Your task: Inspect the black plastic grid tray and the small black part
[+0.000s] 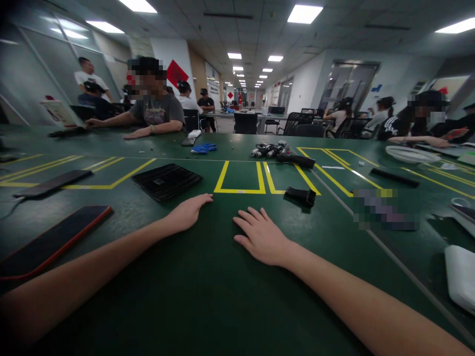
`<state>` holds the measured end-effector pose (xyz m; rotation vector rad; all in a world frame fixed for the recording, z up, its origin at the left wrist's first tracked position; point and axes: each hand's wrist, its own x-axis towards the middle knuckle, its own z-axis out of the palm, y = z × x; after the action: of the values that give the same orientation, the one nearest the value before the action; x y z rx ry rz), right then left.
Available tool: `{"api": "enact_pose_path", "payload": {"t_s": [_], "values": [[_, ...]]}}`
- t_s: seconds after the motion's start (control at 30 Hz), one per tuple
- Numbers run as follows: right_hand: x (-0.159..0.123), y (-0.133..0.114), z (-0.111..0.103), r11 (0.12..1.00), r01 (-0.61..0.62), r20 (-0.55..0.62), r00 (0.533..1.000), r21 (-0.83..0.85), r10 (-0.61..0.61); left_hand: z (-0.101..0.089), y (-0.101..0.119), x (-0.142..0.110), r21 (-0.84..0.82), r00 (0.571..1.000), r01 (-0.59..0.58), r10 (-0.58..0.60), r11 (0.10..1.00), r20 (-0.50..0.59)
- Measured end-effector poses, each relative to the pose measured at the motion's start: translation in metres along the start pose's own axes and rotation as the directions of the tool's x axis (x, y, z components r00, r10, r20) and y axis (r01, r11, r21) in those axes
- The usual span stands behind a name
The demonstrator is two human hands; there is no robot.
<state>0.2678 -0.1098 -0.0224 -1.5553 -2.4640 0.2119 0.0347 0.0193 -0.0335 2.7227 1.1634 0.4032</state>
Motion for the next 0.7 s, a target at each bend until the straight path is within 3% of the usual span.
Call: {"api": "enact_pose_path", "payload": {"t_s": [0.1, 0.23, 0.3, 0.37, 0.43, 0.47, 0.5, 0.57, 0.7], "values": [[0.001, 0.002, 0.000, 0.999, 0.032, 0.039, 0.999, 0.009, -0.032, 0.001, -0.001, -0.001, 0.036, 1.000, -0.010, 0.010, 0.999, 0.012], [0.004, 0.034, -0.013, 0.989, -0.009, -0.186, 0.982, -0.145, -0.018, -0.007, 0.019, -0.015, 0.124, 0.979, -0.151, 0.166, 0.981, -0.121], [0.002, 0.062, -0.020, 0.953, -0.149, -0.350, 0.935, -0.265, 0.049, -0.009, 0.041, -0.028, 0.136, 0.934, -0.329, 0.343, 0.935, -0.100], [-0.003, 0.092, -0.023, 0.879, -0.335, -0.457, 0.876, -0.339, 0.157, -0.011, 0.065, -0.042, 0.116, 0.852, -0.521, 0.524, 0.846, 0.000], [-0.008, 0.117, -0.022, 0.800, -0.466, -0.471, 0.840, -0.377, 0.268, -0.012, 0.083, -0.052, 0.102, 0.771, -0.637, 0.633, 0.764, 0.074], [-0.010, 0.127, -0.021, 0.782, -0.497, -0.443, 0.838, -0.376, 0.319, -0.013, 0.089, -0.054, 0.107, 0.753, -0.658, 0.651, 0.745, 0.094], [-0.011, 0.134, -0.020, 0.780, -0.507, -0.404, 0.842, -0.368, 0.357, -0.013, 0.092, -0.055, 0.123, 0.757, -0.653, 0.645, 0.747, 0.102], [-0.011, 0.142, -0.017, 0.797, -0.499, -0.341, 0.856, -0.342, 0.390, -0.015, 0.089, -0.051, 0.194, 0.810, -0.585, 0.578, 0.788, 0.097], [-0.009, 0.140, -0.015, 0.808, -0.481, -0.350, 0.862, -0.340, 0.366, -0.022, 0.059, -0.034, 0.408, 0.975, -0.209, 0.223, 0.889, 0.013]]}}
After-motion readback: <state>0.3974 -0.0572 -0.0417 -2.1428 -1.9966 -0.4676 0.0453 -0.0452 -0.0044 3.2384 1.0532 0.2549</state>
